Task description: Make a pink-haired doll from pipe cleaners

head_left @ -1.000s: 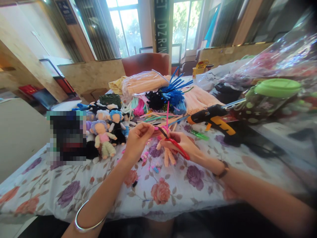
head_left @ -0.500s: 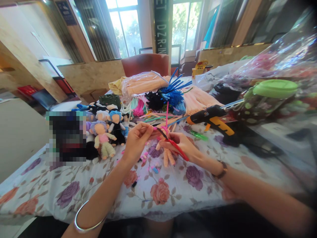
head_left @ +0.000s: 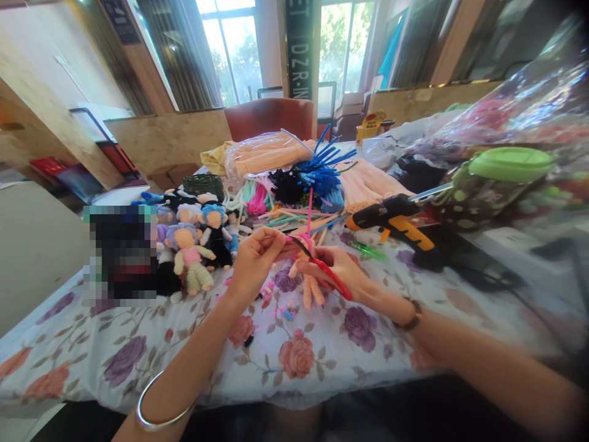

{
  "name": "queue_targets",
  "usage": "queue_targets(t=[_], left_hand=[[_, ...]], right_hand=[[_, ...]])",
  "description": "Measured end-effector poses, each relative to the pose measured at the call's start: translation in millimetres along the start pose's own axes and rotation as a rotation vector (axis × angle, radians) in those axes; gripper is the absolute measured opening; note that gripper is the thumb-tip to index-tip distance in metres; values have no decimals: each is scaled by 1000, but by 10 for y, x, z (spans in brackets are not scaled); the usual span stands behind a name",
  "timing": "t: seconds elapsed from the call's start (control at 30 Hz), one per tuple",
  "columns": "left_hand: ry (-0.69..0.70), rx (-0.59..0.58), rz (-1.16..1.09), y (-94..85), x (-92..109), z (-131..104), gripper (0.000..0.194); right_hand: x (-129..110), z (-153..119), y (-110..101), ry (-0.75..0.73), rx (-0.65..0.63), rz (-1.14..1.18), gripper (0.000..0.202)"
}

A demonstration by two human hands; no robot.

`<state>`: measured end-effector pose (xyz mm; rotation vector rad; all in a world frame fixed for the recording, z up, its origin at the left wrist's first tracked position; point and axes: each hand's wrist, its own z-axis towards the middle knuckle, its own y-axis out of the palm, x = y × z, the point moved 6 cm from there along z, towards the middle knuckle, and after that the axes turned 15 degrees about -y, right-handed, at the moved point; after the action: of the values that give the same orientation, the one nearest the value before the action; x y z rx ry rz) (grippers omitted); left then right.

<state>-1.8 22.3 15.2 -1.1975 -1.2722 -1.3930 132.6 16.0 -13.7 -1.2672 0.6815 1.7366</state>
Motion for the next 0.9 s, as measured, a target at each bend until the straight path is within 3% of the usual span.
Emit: queue_targets(t=[0.2, 0.4, 0.6, 0.77, 0.9], left_hand=[[-25, -12, 11, -19, -4, 16, 27], [-35, -11, 19, -27, -19, 33, 29], [-28, -11, 12, -29, -27, 34, 27], [-27, 1, 21, -12, -27, 30, 30], [-23, 4, 21, -9, -36, 33, 31]], right_hand=[[23, 6, 24, 11, -60, 17, 40], [-5, 23, -34, -9, -22, -77, 43], [0, -7, 49, 21, -80, 15, 41], [21, -14, -13, -17, 3, -62, 41], [24, -28, 11, 6, -14, -66, 40]])
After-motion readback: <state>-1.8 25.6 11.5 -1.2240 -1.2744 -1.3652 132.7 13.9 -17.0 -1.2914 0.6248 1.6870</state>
